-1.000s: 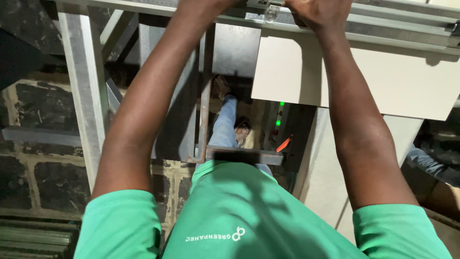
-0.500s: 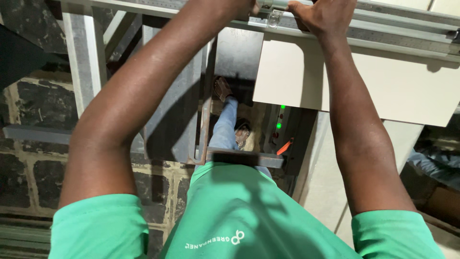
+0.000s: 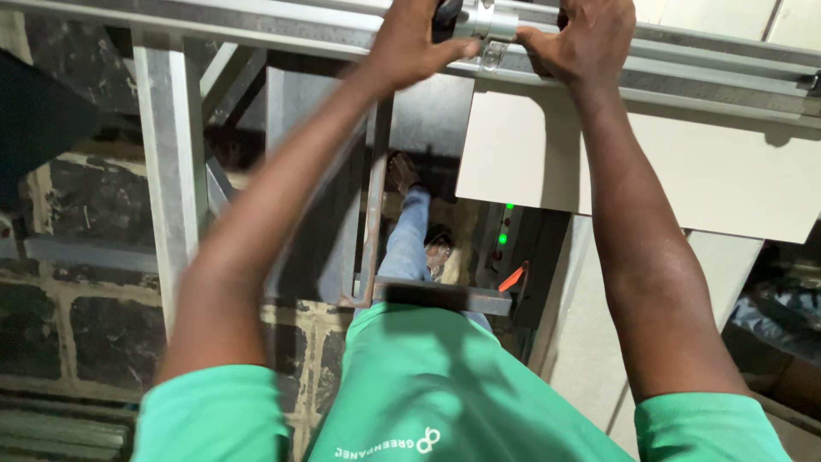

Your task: The person feeds a white rectangular panel into a panel cutting machine, guiding it through the blade with both hands. After the cut, the person removes the panel and places it on a nearby surface.

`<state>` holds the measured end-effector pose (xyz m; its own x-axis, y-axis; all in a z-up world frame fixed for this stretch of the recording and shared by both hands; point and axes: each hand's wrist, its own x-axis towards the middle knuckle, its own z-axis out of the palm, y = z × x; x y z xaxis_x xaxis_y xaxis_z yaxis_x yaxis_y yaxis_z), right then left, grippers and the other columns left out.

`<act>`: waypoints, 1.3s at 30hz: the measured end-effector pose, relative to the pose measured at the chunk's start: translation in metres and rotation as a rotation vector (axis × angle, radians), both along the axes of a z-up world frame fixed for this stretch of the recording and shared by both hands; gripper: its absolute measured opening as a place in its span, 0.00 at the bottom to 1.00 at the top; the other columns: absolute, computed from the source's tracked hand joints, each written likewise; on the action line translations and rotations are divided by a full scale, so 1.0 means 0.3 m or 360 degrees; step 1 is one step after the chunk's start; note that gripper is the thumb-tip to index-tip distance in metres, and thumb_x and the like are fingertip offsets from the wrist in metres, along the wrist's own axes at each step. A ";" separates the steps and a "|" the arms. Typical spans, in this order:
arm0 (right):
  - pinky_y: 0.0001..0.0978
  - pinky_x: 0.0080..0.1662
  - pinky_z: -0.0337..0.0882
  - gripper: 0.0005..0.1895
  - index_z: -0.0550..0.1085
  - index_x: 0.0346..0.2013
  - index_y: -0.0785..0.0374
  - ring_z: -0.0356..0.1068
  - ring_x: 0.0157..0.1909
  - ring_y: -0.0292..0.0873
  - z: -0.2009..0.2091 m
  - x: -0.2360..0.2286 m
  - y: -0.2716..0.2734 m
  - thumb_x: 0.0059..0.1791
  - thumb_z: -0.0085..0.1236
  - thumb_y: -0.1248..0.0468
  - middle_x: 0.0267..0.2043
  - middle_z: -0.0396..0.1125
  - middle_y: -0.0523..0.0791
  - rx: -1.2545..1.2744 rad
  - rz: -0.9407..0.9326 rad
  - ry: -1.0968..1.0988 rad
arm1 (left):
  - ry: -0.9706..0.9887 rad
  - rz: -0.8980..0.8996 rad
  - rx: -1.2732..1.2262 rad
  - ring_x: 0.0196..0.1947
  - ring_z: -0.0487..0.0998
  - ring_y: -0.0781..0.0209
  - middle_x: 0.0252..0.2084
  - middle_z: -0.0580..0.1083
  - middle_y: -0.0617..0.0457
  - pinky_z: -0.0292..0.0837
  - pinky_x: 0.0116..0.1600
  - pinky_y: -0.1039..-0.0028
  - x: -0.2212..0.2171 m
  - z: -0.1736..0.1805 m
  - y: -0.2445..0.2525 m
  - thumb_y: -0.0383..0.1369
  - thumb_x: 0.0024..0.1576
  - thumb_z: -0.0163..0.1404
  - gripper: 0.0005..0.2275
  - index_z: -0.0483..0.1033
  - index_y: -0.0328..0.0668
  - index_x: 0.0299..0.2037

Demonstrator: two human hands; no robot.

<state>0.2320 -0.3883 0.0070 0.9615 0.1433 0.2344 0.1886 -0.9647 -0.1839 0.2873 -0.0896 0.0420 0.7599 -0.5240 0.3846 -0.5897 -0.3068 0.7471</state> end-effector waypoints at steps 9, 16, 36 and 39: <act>0.44 0.36 0.60 0.32 0.71 0.21 0.62 0.62 0.30 0.47 0.035 0.008 0.018 0.39 0.73 0.38 0.29 0.65 0.45 0.0049 0.0019 -0.0040 | 0.0751 0.0069 -0.0436 0.37 0.82 0.63 0.34 0.79 0.52 0.78 0.44 0.71 0.060 -0.082 -0.083 0.32 0.54 0.65 0.10 0.76 0.36 0.32; 0.43 0.37 0.58 0.36 0.67 0.17 0.60 0.59 0.30 0.45 0.019 0.006 0.011 0.40 0.73 0.33 0.27 0.62 0.44 -0.0106 -0.0005 -0.0125 | 0.0466 0.0392 -0.0389 0.35 0.76 0.64 0.33 0.74 0.54 0.72 0.43 0.74 0.012 0.030 -0.112 0.28 0.52 0.66 0.12 0.72 0.36 0.35; 0.44 0.45 0.60 0.29 0.67 0.27 0.58 0.61 0.42 0.45 -0.017 -0.004 -0.018 0.42 0.71 0.40 0.34 0.61 0.41 -0.0009 0.0065 -0.0068 | 0.0607 -0.0515 -0.0242 0.41 0.76 0.58 0.36 0.72 0.51 0.68 0.49 0.66 0.122 -0.020 -0.001 0.36 0.61 0.72 0.18 0.72 0.35 0.35; 0.45 0.42 0.59 0.30 0.66 0.25 0.59 0.61 0.40 0.47 0.009 0.007 0.004 0.41 0.72 0.41 0.34 0.61 0.42 0.0022 0.0039 -0.0060 | 0.0249 -0.0192 0.0018 0.39 0.75 0.55 0.37 0.73 0.47 0.70 0.43 0.65 0.107 0.059 -0.026 0.41 0.59 0.66 0.20 0.74 0.29 0.44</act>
